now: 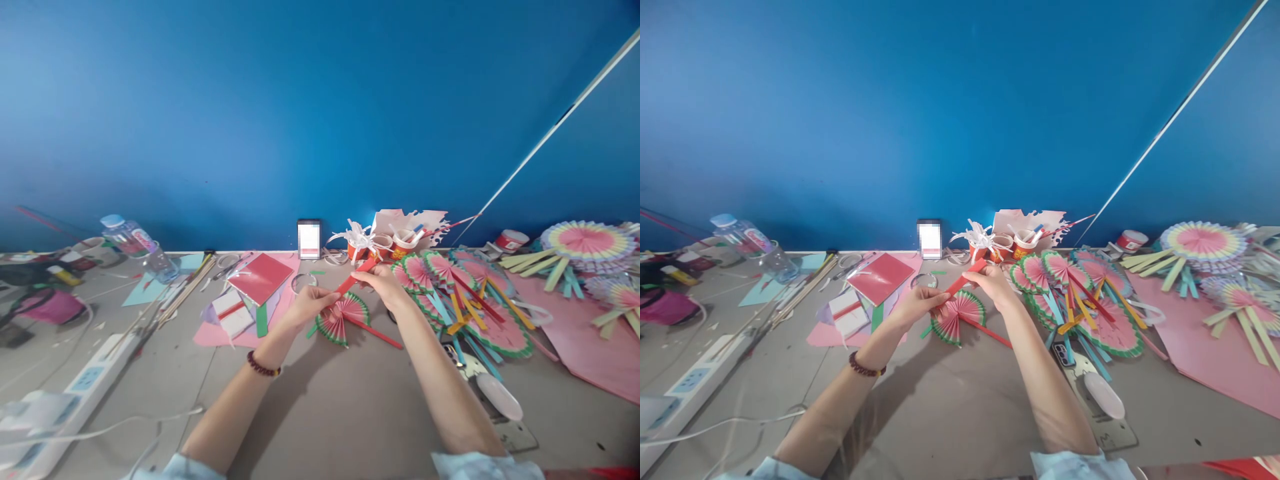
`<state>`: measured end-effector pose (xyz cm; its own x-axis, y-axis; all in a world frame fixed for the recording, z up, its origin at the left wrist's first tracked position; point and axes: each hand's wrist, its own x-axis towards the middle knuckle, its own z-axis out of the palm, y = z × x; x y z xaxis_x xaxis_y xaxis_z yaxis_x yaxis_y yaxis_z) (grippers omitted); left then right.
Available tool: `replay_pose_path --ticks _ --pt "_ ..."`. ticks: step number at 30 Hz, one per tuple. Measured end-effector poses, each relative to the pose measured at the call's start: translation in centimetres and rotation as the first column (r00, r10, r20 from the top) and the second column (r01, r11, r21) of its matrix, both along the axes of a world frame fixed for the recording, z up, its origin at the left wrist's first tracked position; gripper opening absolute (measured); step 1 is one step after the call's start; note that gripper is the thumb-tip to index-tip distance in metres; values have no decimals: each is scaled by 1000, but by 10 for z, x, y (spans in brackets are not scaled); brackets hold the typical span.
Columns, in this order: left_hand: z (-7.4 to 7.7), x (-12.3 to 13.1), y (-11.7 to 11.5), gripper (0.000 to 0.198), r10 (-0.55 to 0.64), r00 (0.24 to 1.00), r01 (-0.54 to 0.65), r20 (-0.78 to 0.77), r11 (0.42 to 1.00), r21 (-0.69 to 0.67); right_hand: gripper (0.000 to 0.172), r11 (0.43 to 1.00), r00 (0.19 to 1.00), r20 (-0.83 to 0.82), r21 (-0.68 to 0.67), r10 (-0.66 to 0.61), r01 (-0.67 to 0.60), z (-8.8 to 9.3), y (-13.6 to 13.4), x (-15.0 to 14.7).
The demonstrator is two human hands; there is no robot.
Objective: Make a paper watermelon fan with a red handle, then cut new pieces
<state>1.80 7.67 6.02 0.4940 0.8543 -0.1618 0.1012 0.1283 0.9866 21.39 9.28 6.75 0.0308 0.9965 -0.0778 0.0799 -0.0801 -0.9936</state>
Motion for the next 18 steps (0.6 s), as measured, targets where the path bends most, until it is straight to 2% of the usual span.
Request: replay_pose_path --ticks 5,10,13,18 --pt "2 2 -2 41 77 997 -76 -28 996 55 23 1000 1000 -28 15 3 -3 -2 1 0" --pt "0 4 -1 39 178 984 -176 -32 983 60 26 991 973 -187 45 133 -127 -10 0 -7" --pt "-3 5 0 39 163 986 -161 -22 985 64 28 983 971 -155 31 184 -182 -14 -3 -15" --pt "-6 6 0 36 136 991 -136 -14 990 49 26 989 982 -124 -19 146 -149 -14 -6 -22"
